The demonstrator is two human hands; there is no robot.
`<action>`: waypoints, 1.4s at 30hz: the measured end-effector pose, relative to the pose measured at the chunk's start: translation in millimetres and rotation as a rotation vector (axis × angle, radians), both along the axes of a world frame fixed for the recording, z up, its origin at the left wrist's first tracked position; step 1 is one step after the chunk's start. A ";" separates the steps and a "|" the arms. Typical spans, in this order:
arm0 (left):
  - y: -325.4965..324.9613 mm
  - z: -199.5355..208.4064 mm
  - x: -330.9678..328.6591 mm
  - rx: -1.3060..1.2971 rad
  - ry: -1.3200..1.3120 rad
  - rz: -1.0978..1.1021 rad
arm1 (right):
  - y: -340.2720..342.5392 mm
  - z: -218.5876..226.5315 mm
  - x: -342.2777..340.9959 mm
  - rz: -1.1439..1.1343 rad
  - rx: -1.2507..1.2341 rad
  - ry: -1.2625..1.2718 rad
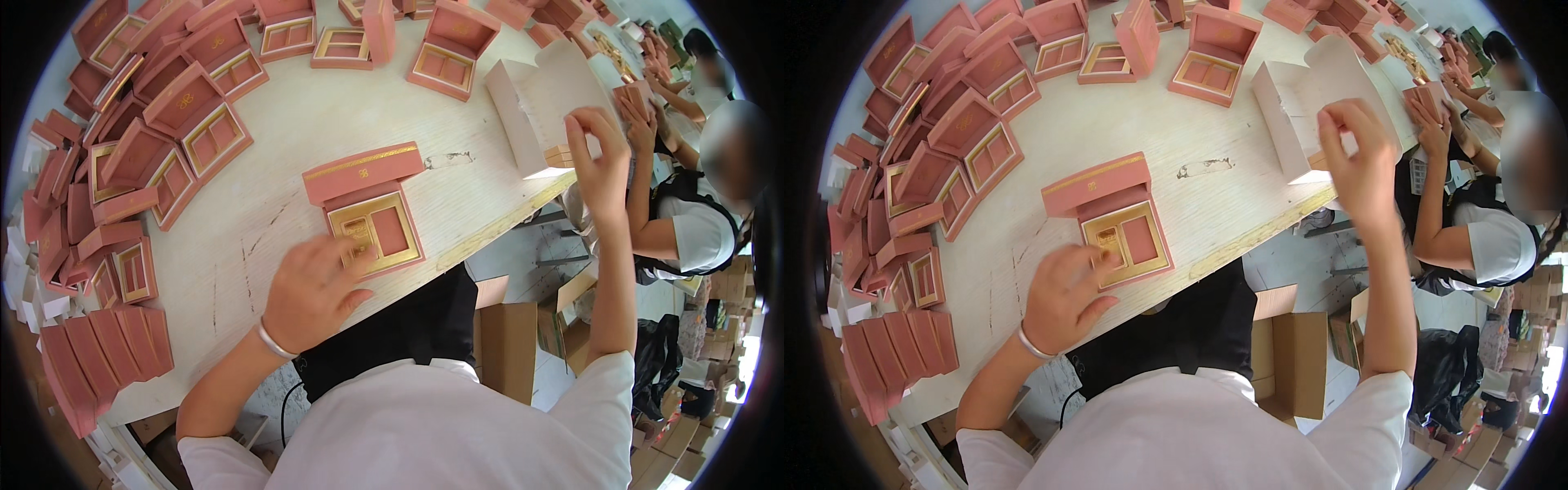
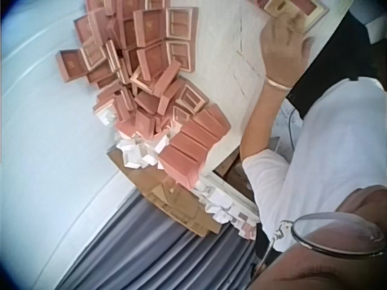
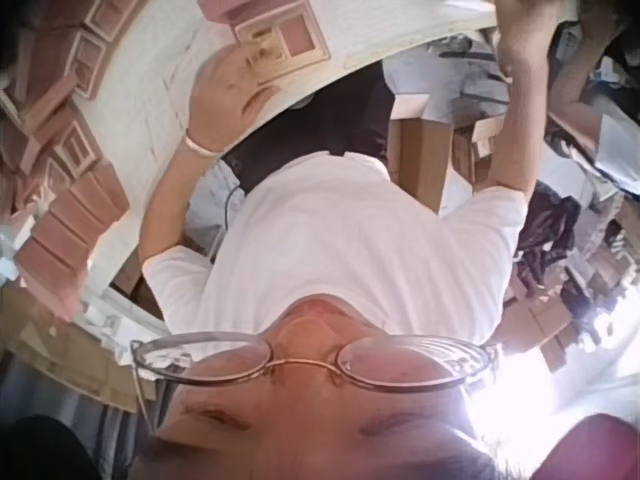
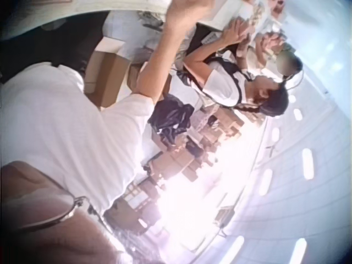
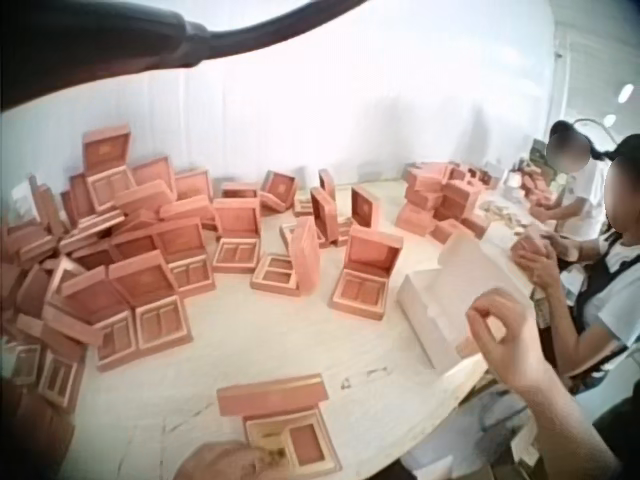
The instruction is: The person assembles small pink boxes by inserting gold-colored inserts into the base and closing the lids. They repeatedly pick up box parts from a pile, place inserts, and close the boxes on a table.
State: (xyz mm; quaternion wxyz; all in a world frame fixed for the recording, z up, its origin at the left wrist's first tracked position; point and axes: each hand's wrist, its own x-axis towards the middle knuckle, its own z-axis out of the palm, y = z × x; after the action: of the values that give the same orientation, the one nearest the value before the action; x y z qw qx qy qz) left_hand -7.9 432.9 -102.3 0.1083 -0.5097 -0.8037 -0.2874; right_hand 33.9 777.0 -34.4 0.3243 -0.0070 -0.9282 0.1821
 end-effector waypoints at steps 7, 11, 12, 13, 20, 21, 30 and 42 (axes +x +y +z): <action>9.8 -17.0 8.4 0.002 0.076 -0.046 | 83.4 -29.9 -34.7 -0.062 0.313 -0.492; 12.9 -12.5 10.3 -0.018 0.105 -0.057 | 103.8 -61.9 -49.0 -0.034 0.261 -0.712; 12.4 -12.4 9.4 0.009 0.117 -0.071 | 91.7 -57.1 -55.5 -0.074 0.325 -0.777; 10.0 -11.0 8.8 0.029 0.127 -0.079 | 77.7 -53.0 -61.7 -0.106 0.385 -0.842; -2.5 1.5 -7.5 0.131 -0.053 0.118 | 57.9 -20.4 -43.2 -0.075 0.451 -0.926; -5.0 1.0 -8.7 0.120 -0.094 0.117 | 50.2 -16.6 -36.9 -0.085 0.488 -0.936; 6.3 -11.4 0.3 -0.047 -0.041 -0.019 | 54.6 -24.9 -38.4 -0.121 0.526 -0.733; 37.4 31.2 15.6 0.450 -1.212 -0.118 | -88.5 -4.4 15.1 0.405 -1.414 -0.619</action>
State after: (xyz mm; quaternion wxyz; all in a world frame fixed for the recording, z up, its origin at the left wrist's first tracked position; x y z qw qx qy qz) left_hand 7.7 470.2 -71.1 -0.2763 -0.2652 -0.6133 -0.6908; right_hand 49.0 688.5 -38.8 -0.0687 -0.0927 -0.6240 0.7728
